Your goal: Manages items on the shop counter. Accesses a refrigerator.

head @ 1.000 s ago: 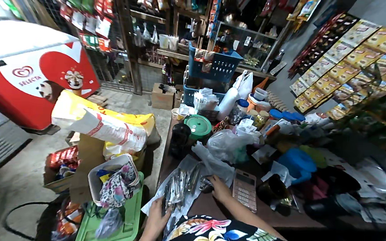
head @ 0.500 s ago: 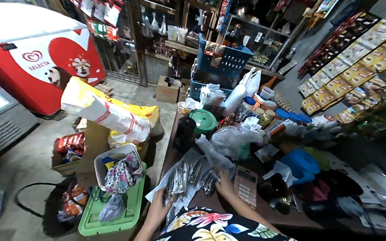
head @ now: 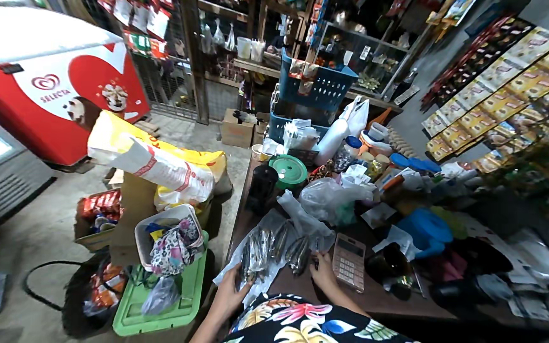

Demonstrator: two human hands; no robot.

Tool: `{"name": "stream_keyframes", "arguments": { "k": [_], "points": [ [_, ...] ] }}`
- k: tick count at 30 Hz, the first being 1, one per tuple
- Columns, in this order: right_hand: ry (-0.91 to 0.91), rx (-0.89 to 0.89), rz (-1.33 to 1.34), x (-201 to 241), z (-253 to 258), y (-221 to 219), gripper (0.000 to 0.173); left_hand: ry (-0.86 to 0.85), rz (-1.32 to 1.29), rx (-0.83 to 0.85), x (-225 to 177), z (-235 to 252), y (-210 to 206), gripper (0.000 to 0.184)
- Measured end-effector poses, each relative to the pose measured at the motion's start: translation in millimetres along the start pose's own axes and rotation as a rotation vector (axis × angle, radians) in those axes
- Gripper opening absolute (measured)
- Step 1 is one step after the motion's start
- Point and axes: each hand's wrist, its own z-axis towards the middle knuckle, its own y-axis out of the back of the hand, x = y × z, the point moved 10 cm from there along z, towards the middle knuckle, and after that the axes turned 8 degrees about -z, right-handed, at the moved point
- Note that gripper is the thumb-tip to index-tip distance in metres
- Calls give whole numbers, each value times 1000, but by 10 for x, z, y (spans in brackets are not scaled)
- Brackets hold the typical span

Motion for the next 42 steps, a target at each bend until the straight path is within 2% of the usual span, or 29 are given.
{"name": "stream_keyframes", "arguments": {
  "k": [8, 14, 22, 27, 31, 36, 38, 39, 40, 42],
  "points": [
    [146, -60, -54, 129, -78, -21, 39, -14, -6, -181, 72, -232, 328, 58],
    [410, -165, -53, 494, -267, 47, 34, -8, -28, -237, -123, -469, 544, 49],
    [742, -161, 7, 917, -267, -52, 28, -53, -133, -335, -307, -690, 552, 43],
    [885, -77, 80, 1245, -165, -131, 25, -34, -143, -461, -196, -990, 520, 39],
    [967, -65, 128, 1475, -79, -203, 27, 60, -160, -496, -29, -1242, 573, 37],
    [1045, -24, 164, 1990, -169, -330, 27, 132, -183, -516, 127, -1412, 890, 37],
    [1109, -79, 160, 2270, -220, -387, 34, 165, -147, -470, 254, -1408, 1041, 38],
    [1118, -135, 148, 2413, -233, -395, 43, 177, -120, -436, 323, -1398, 1127, 39],
    [1097, -209, 118, 2556, -230, -381, 56, 185, -93, -403, 394, -1391, 1220, 41],
    [943, -356, 100, 2845, -151, -286, 79, 212, -38, -352, 541, -1391, 1486, 46]
  ]
}}
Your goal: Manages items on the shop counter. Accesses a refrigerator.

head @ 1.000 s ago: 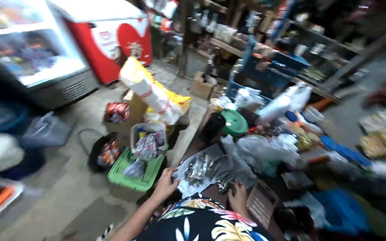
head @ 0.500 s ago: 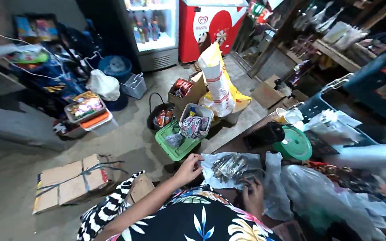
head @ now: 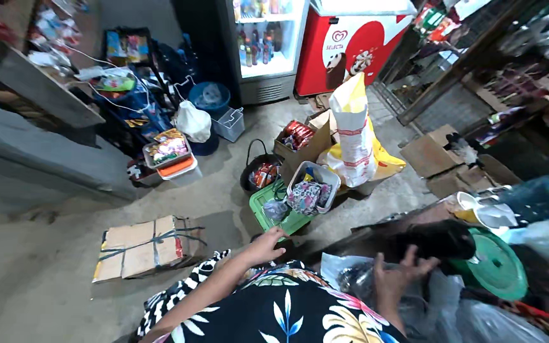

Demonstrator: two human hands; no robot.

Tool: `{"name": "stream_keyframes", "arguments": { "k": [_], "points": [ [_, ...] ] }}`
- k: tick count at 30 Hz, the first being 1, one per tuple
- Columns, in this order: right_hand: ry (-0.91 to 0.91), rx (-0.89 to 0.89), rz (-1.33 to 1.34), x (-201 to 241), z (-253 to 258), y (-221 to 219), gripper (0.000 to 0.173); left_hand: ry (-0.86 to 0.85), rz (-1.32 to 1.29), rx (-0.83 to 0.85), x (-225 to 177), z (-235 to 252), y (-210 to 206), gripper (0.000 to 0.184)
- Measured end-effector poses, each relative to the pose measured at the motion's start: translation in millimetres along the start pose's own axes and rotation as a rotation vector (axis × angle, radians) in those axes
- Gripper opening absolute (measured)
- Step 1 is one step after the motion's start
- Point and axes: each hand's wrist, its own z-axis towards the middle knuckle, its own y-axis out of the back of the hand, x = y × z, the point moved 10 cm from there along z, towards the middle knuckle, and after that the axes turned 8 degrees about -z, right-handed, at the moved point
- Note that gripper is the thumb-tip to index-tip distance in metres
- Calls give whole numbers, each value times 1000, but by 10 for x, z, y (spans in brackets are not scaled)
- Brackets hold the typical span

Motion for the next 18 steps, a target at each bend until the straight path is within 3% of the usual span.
{"name": "stream_keyframes", "arguments": {
  "k": [3, 6, 10, 14, 18],
  "points": [
    [-227, -160, -130, 58, 417, 112, 95, 75, 133, 40, 122, 146, 476, 50],
    [-226, -171, -161, 221, 752, -11, 97, 192, 239, 29, 234, 158, 1024, 50],
    [-88, -2, -162, 617, 888, -437, 91, 218, 228, -112, 362, 67, 1502, 46],
    [56, 321, -151, 838, 634, -1308, 92, 282, 138, -238, 584, -208, 1541, 49],
    [184, 443, -115, 1098, 455, -1824, 92, 333, 15, -203, 846, -593, 1508, 45]
  ]
}}
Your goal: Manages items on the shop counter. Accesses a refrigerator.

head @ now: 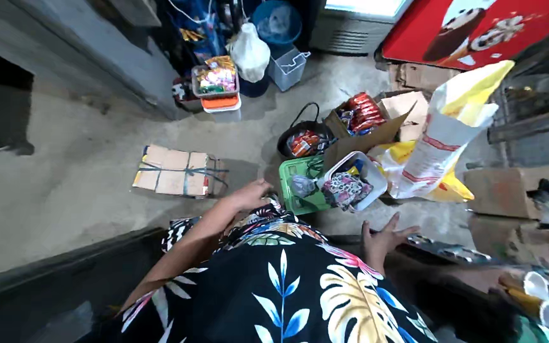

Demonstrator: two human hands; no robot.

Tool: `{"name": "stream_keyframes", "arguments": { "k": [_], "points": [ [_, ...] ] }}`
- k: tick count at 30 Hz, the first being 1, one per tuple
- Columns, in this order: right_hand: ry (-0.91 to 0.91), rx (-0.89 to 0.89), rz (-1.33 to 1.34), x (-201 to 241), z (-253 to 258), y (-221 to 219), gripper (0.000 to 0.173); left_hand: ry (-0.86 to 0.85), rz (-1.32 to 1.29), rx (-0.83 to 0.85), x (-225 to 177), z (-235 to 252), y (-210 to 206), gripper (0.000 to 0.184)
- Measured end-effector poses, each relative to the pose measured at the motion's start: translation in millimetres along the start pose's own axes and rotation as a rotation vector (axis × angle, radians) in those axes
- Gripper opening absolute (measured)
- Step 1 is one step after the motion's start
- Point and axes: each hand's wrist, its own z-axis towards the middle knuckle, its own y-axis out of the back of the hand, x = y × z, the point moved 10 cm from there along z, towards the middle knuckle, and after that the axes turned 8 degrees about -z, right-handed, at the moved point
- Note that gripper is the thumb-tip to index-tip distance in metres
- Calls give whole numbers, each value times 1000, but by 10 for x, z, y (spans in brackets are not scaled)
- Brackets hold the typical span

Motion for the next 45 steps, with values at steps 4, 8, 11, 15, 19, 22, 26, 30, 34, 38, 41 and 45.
{"name": "stream_keyframes", "arguments": {
  "k": [4, 8, 11, 15, 19, 22, 26, 30, 34, 38, 41, 45],
  "points": [
    [99, 43, -10, 398, 350, -153, 90, 42, -96, -83, 393, -138, 390, 39],
    [91, 222, -18, 1003, 826, -452, 81, 77, -126, -249, 931, -113, 932, 42],
    [-93, 459, -38, 1473, 1123, -810, 84, 55, -93, -182, 1097, 106, 1375, 47],
    [-244, 336, 177, 1900, 1925, -971, 100, 84, -39, -84, 1233, 267, 2032, 50],
    [-333, -73, 551, 2140, 2964, -248, 98, 164, -71, -72, 1370, 239, 2577, 52],
    [-355, -310, 685, 2256, 3585, 336, 89, 179, -84, -158, 1502, 291, 2989, 52],
    [-265, -209, 730, 2699, 4042, 27, 75, 23, -178, -309, 1329, 435, 3405, 47],
    [-101, 383, 468, 3569, 3937, -1942, 50, 84, -201, -360, 1207, 518, 3835, 46],
    [111, 854, 259, 4962, 3182, -3004, 40, 242, -264, -573, 1445, 117, 4302, 43],
    [641, 1061, -1, 6499, 2824, -3432, 39, 351, -324, -783, 1852, -260, 4443, 41],
    [926, 1130, -137, 7391, 2611, -3722, 37, 440, -453, -832, 2161, -518, 4233, 42],
    [1104, 1198, -232, 8396, 2164, -4010, 35, 561, -627, -893, 2485, -898, 3965, 44]
  ]
}}
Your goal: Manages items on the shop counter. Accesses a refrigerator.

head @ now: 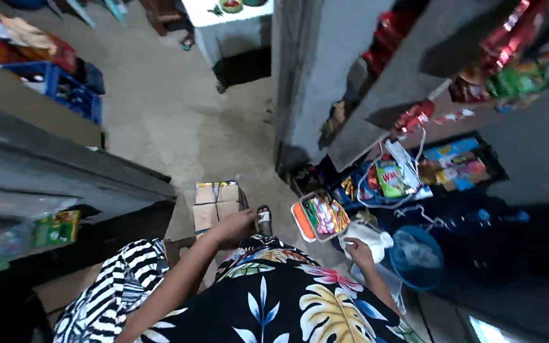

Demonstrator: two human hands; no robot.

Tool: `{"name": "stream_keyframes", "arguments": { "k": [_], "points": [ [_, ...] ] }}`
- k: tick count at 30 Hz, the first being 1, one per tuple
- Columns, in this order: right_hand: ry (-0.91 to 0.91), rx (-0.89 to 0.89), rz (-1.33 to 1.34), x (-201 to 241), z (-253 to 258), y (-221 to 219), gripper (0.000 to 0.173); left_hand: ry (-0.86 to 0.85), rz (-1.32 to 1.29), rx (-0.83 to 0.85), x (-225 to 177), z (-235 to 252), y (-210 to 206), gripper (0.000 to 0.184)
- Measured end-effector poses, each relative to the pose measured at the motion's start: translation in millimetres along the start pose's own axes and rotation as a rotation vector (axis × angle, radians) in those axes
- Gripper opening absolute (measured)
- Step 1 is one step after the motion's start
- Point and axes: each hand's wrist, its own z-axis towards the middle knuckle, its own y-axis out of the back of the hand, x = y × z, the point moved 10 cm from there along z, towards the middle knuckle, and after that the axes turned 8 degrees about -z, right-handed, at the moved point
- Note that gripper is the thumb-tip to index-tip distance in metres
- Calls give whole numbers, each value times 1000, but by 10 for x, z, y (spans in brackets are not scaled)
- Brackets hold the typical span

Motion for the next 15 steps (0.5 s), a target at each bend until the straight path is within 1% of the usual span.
{"name": "stream_keyframes", "arguments": {
  "k": [2, 4, 7, 10, 11, 13, 15],
  "points": [
    [60, 52, -34, 531, 345, -20, 34, 70, -58, -64, 271, -27, 167, 43],
    [150, 143, -99, 1133, 626, -212, 34, 105, -115, -124, 524, -24, 315, 44],
    [320, 339, -288, 2040, 980, -733, 33, 145, -232, -194, 896, 57, 586, 45],
    [508, 548, -605, 2880, 1153, -1269, 34, 232, -263, -243, 1226, 50, 987, 46],
    [595, 577, -667, 3178, 1179, -1401, 32, 259, -285, -290, 1332, 2, 1161, 46],
    [783, 579, -719, 3775, 1286, -1606, 28, 307, -336, -435, 1556, -154, 1551, 48],
    [848, 646, -827, 4298, 1289, -1719, 31, 385, -379, -591, 1805, -391, 1819, 47]
  ]
}}
